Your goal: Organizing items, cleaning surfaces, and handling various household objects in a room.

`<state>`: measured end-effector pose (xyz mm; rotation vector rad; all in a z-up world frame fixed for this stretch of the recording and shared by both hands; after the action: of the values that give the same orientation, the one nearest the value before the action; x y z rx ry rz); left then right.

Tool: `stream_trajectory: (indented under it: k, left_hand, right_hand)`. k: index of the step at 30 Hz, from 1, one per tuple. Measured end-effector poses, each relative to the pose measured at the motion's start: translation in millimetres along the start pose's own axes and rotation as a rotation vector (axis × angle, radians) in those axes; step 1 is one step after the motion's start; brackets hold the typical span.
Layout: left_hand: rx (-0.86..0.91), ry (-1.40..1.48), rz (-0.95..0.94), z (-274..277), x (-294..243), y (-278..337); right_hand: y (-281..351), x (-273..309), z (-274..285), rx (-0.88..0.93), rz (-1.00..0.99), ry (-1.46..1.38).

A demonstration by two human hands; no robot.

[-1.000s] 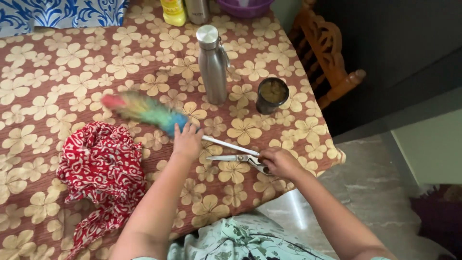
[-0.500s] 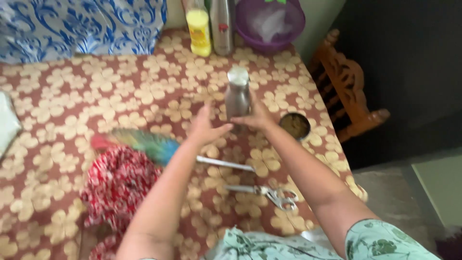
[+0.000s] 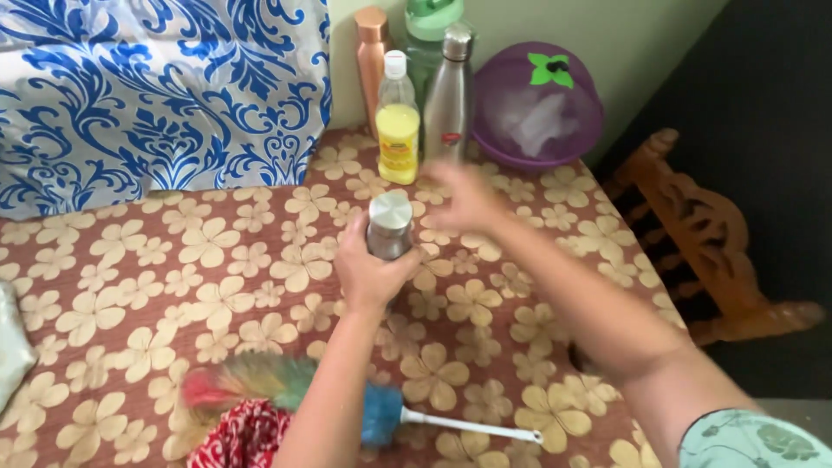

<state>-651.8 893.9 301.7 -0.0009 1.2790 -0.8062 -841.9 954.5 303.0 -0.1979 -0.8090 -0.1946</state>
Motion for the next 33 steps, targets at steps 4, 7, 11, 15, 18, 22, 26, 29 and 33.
stream_trajectory:
  k: [4, 7, 11, 15, 18, 22, 26, 29, 33]
  left_hand:
    - [-0.132, -0.077, -0.072, 15.3, 22.1, -3.2]
    - [-0.192, -0.087, -0.08, 21.7, 26.9, -4.1]
    - [-0.239, -0.032, -0.083, 24.4, 27.8, -1.4]
    - [-0.267, 0.017, -0.078, 29.6, 28.0, -3.6]
    - [-0.294, 0.05, -0.092, 34.7, 28.3, -4.6]
    - [-0.281, 0.053, -0.117, 33.8, 30.1, -4.4]
    - [-0.271, 0.094, -0.074, 32.1, 32.6, -4.7]
    - [-0.276, 0.119, -0.069, 33.0, 33.7, -4.5]
    - [-0.277, 0.069, -0.1, 31.3, 35.3, -1.3]
  right_hand:
    - [-64.1, 10.7, 84.9, -0.677, 0.039, 0.481]
    - [-111.6, 7.4, 102.3, -0.762, 0.001, 0.596]
    - [-147.2, 16.8, 96.7, -0.551, -0.315, 0.698]
    - [-173.4, 21.9, 97.9, -0.547, -0.128, 0.976]
    - [-189.2, 17.5, 95.1, -0.201, -0.228, 1.078]
    - [-198.6, 38.9, 84.2, -0.043, 0.061, 1.196]
    - [-210.0, 16.4, 80.7, 0.149, 0.014, 1.2]
    - [-205.7, 9.3, 84.9, 0.103, 0.093, 1.216]
    - [-178.8, 10.4, 92.9, -0.005, 0.147, 1.235]
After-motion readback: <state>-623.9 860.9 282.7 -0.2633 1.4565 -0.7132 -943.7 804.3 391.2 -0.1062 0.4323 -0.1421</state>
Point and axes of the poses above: each hand's wrist, its own y-axis away from the middle knuckle, its own z-axis out of the back of the hand, x = y × z, the point moved 6 cm from there along -y, towards the middle knuckle, and after that the axes turned 7 degrees about -z, right-handed, at the moved point
